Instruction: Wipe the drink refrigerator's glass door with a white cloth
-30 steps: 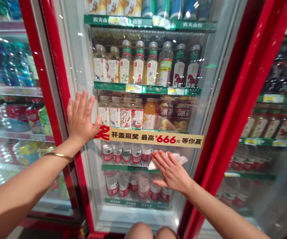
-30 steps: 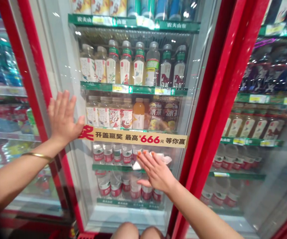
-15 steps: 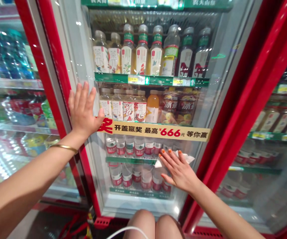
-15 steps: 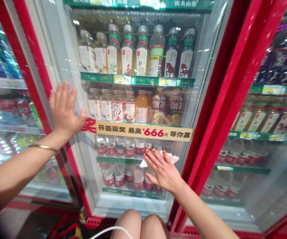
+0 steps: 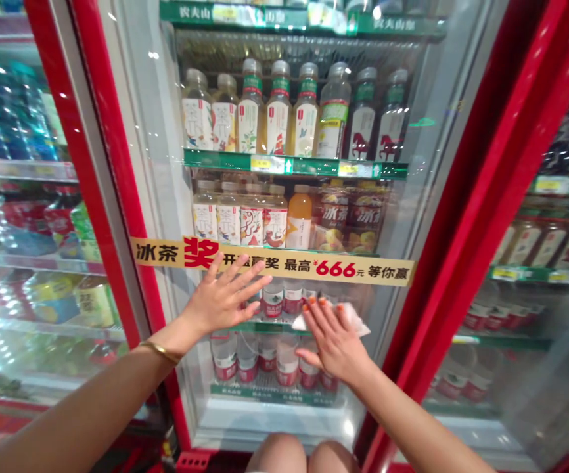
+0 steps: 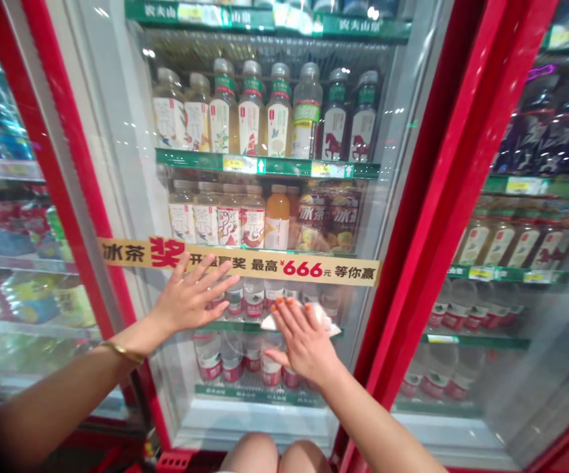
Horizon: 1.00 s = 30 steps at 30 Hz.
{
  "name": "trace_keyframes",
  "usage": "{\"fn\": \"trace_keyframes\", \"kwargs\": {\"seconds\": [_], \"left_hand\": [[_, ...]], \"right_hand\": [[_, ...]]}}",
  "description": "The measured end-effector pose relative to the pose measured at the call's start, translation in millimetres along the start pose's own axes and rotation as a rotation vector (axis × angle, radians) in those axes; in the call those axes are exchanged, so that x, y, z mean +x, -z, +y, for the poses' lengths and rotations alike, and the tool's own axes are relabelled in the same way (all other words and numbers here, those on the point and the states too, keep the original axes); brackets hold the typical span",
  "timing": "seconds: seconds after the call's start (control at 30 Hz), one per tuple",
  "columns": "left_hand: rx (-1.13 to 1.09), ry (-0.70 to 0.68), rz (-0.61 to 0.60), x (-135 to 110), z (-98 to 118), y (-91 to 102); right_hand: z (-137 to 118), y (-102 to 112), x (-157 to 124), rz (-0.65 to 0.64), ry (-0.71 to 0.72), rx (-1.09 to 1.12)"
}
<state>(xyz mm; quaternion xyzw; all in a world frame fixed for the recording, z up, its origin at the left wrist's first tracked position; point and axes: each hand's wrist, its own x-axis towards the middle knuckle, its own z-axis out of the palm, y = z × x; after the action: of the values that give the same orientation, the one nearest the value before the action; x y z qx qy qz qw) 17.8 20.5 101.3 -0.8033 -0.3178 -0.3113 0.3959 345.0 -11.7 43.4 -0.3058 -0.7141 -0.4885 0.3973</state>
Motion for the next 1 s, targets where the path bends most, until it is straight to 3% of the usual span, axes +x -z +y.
{"fn": "trace_keyframes", "kwargs": {"seconds": [0.13,0.17,0.23,0.33,0.37,0.4,0.5,0.57,0.6,0.73,0.8,0.93,1.0], "left_hand": [[-0.157,0.137,-0.119,1.9,-0.1,4.1],[-0.212,0.178,-0.138,3.0,0.8,5.3],[-0.307,0.248,-0.158,6.2,2.9,8.2],[-0.378,0.302,-0.190,11.4,5.4,14.3],[-0.385,0.309,-0.202,13.0,6.0,16.5],[-0.386,0.313,-0.214,14.5,6.4,18.7],[-0.372,0.316,-0.239,18.5,7.4,24.3],[-0.363,0.323,-0.251,20.6,8.0,27.1],[-0.364,0.328,-0.253,21.3,8.2,28.1],[-0.350,0.308,-0.256,20.0,6.5,27.5],[-0.310,0.272,-0.271,17.4,3.9,24.5],[-0.270,0.185,-0.295,15.3,-0.8,20.6],[-0.252,0.159,-0.310,17.3,-0.6,22.4]], "right_hand": [[29.7,5.8,14.9,-0.067,-0.435,-0.033],[30.1,4.0,17.7,-0.098,-0.486,-0.017],[21.6,-0.6,16.4,-0.208,-0.352,0.077],[12.5,2.5,12.7,-0.388,0.076,0.234],[16.7,7.2,17.1,-0.396,0.097,0.236],[24.7,12.9,25.6,-0.375,0.027,0.209],[54.3,25.8,64.6,-0.236,-0.411,0.064],[59.7,25.4,82.1,-0.204,-0.504,0.043],[56.0,23.5,83.9,-0.243,-0.455,0.077],[35.1,23.1,66.3,-0.535,0.016,0.316],[41.6,30.4,69.0,-0.501,-0.001,0.269],[61.8,38.9,103.8,-0.169,-0.397,0.018],[54.2,35.0,108.8,-0.156,-0.359,0.067]]}}
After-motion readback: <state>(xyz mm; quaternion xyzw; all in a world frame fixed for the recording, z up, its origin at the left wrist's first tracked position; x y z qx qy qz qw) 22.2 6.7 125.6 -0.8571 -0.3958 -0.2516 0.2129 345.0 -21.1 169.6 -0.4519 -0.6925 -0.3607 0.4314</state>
